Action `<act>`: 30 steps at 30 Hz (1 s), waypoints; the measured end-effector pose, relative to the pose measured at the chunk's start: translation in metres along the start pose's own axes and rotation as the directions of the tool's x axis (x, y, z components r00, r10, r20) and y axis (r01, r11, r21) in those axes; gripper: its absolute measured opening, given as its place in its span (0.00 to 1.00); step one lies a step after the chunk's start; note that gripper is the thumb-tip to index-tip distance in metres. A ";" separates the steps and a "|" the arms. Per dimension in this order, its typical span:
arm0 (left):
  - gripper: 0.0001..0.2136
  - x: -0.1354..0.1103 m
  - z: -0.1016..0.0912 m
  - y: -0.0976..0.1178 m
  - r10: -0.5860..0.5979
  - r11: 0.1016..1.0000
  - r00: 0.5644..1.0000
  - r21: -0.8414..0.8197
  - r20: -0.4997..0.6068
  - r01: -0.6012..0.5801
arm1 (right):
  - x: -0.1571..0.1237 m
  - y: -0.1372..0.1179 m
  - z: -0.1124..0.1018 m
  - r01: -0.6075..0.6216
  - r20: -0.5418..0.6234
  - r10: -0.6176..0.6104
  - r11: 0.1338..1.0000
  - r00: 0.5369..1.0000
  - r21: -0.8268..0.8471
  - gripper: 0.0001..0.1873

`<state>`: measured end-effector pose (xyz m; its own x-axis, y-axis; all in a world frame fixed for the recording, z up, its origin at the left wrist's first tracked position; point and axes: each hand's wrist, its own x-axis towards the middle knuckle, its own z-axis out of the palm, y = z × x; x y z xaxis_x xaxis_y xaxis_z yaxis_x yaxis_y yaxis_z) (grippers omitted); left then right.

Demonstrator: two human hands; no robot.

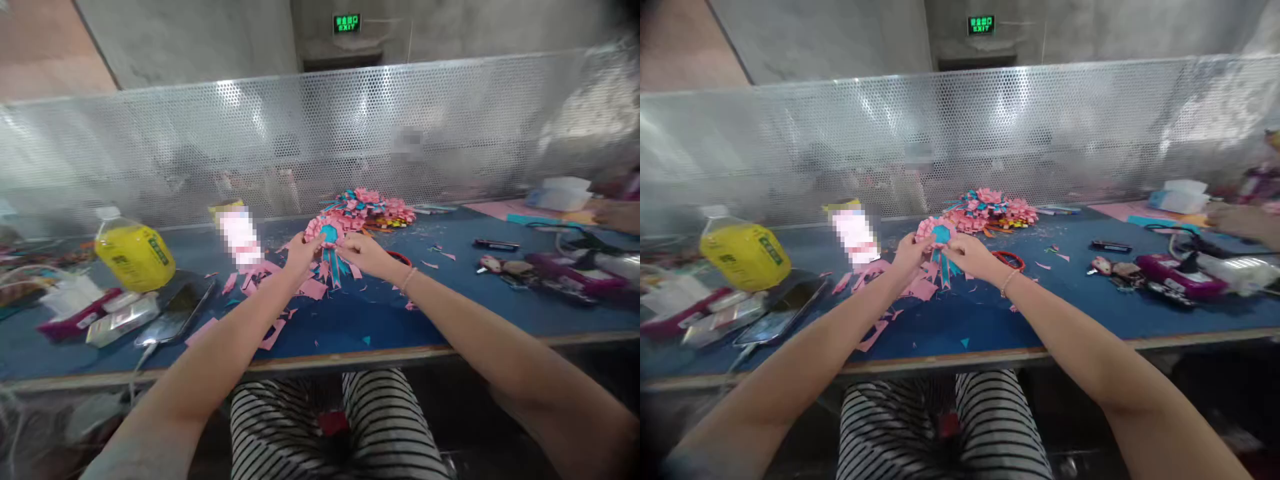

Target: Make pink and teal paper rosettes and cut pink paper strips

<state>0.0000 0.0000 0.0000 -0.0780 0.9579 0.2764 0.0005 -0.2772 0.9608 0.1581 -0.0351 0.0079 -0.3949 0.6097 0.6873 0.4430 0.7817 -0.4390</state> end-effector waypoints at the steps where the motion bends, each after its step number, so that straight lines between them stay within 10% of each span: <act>1: 0.15 0.000 0.001 0.000 -0.003 1.000 1.000 -0.019 0.011 0.004 | 0.000 0.000 -0.002 -0.019 -0.013 0.019 1.000 1.000 -0.001 0.22; 6: 0.16 -0.001 0.003 0.002 -0.036 0.993 0.999 -0.109 0.035 0.040 | 0.000 -0.001 -0.008 -0.092 -0.127 0.130 0.958 0.983 0.271 0.20; 14: 0.14 -0.005 0.002 0.009 -0.116 0.979 0.989 -0.158 0.091 0.129 | -0.001 -0.009 -0.020 -0.246 0.002 0.403 0.554 0.915 0.795 0.21; 20: 0.16 0.002 -0.005 0.003 -0.213 0.972 0.969 -0.074 0.125 0.223 | 0.001 0.019 -0.030 -0.385 0.054 0.517 0.560 0.854 0.734 0.18; 25: 0.17 0.012 -0.020 -0.004 -0.162 0.956 0.969 0.273 0.184 0.108 | -0.002 0.051 -0.048 -0.548 0.084 0.555 0.767 0.828 0.335 0.11; 30: 0.17 0.020 -0.033 -0.002 0.014 0.604 0.981 0.780 0.191 -0.160 | -0.016 0.070 -0.078 -0.641 0.167 0.657 0.754 0.735 -0.146 0.26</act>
<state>-0.0341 0.0174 0.0030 0.1141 0.9507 0.2885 0.7910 -0.2626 0.5527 0.2578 -0.0001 0.0111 -0.1333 0.9838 0.1199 0.7048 0.1791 -0.6864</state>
